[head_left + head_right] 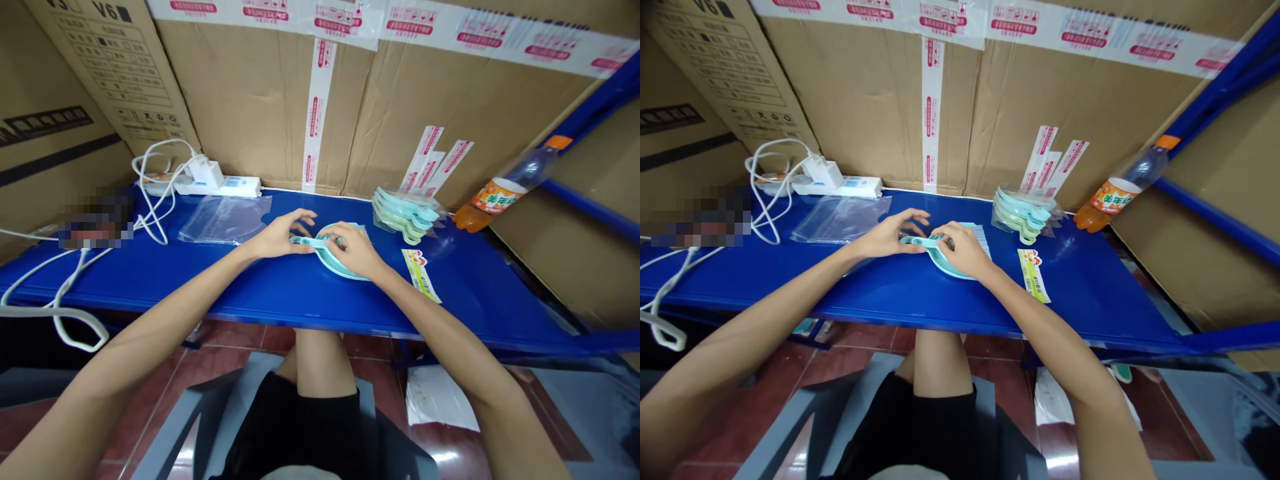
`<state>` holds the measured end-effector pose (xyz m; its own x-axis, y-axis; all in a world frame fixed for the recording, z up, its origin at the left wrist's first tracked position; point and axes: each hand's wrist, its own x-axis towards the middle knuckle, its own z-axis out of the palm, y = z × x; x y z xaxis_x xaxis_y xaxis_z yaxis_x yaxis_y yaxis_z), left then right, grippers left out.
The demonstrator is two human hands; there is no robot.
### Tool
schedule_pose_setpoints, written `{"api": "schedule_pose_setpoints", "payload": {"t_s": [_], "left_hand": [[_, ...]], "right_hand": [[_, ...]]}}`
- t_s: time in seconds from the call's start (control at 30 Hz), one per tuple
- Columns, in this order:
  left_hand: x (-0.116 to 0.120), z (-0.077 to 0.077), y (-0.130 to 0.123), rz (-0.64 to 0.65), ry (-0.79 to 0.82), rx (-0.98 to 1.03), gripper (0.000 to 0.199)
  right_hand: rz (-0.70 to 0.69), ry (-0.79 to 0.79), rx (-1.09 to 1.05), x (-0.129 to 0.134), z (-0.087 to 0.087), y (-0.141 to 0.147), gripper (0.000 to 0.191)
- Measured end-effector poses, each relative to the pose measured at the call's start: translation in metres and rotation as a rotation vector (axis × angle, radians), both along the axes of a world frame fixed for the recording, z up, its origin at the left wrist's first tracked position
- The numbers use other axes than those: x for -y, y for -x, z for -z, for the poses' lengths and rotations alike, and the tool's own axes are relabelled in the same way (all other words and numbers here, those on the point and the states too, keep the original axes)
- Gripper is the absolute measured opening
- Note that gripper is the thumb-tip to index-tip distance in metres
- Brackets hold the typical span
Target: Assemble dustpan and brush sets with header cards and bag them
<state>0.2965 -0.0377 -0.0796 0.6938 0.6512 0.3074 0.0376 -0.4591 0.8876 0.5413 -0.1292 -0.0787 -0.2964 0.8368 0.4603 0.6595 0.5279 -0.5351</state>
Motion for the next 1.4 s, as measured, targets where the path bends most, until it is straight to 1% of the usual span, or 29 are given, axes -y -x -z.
{"api": "schedule_pose_setpoints", "payload": {"t_s": [0.07,0.17,0.23,0.3,0.37,0.43,0.5,0.53,0.63,0.7,0.77,0.8,0.87,0.9,0.97,1.03,1.23,1.3,1.4], "left_hand": [[-0.002,0.0,-0.001,-0.006,0.085,-0.022,0.073],[-0.004,0.001,-0.004,-0.007,0.245,0.002,0.063],[-0.005,0.0,-0.004,-0.029,0.334,0.032,0.056],[-0.006,-0.003,-0.003,-0.052,0.411,0.075,0.05],[-0.006,-0.007,-0.001,-0.069,0.472,0.14,0.043],[-0.007,-0.01,0.001,-0.081,0.506,0.216,0.04],[-0.006,-0.012,0.002,-0.089,0.521,0.287,0.039],[-0.006,-0.012,0.002,-0.09,0.522,0.321,0.039],[-0.005,-0.013,0.0,-0.092,0.508,0.426,0.039],[-0.005,-0.013,-0.001,-0.099,0.494,0.492,0.038],[-0.005,-0.014,-0.001,-0.104,0.476,0.549,0.037],[-0.005,-0.015,-0.001,-0.103,0.463,0.571,0.037],[-0.005,-0.016,-0.002,-0.099,0.438,0.591,0.037],[-0.004,-0.016,-0.002,-0.101,0.43,0.589,0.036],[-0.002,-0.018,-0.002,-0.115,0.427,0.567,0.034],[0.001,-0.019,-0.003,-0.133,0.44,0.535,0.033],[0.007,-0.024,-0.005,-0.149,0.462,0.497,0.031],[0.007,-0.023,-0.006,-0.145,0.463,0.494,0.037],[0.009,-0.021,-0.006,-0.151,0.465,0.442,0.05]], "right_hand": [[-0.001,0.091,-0.116,-0.001,-0.001,-0.001,0.024],[-0.048,0.228,-0.324,-0.003,-0.002,-0.003,0.031],[-0.031,0.268,-0.438,-0.007,-0.002,-0.008,0.034],[0.066,0.209,-0.491,-0.011,-0.004,-0.017,0.029],[0.184,0.083,-0.483,-0.015,-0.006,-0.029,0.022],[0.261,-0.027,-0.446,-0.018,-0.007,-0.04,0.023],[0.32,-0.094,-0.417,-0.02,-0.007,-0.048,0.032],[0.352,-0.119,-0.408,-0.02,-0.006,-0.051,0.04],[0.432,-0.171,-0.403,-0.02,-0.005,-0.053,0.073],[0.413,-0.125,-0.46,-0.018,-0.006,-0.051,0.091],[0.333,0.019,-0.592,-0.014,-0.012,-0.046,0.1],[0.279,0.11,-0.674,-0.011,-0.015,-0.043,0.1],[0.175,0.283,-0.828,-0.005,-0.022,-0.036,0.092],[0.137,0.345,-0.887,-0.003,-0.025,-0.033,0.085],[0.099,0.414,-0.961,0.001,-0.03,-0.029,0.075],[0.1,0.426,-0.981,0.003,-0.031,-0.027,0.071],[0.11,0.347,-0.945,0.001,-0.028,-0.031,0.069],[0.11,0.324,-0.944,0.0,-0.026,-0.029,0.068],[0.098,0.311,-0.946,0.0,-0.022,-0.024,0.065]]}}
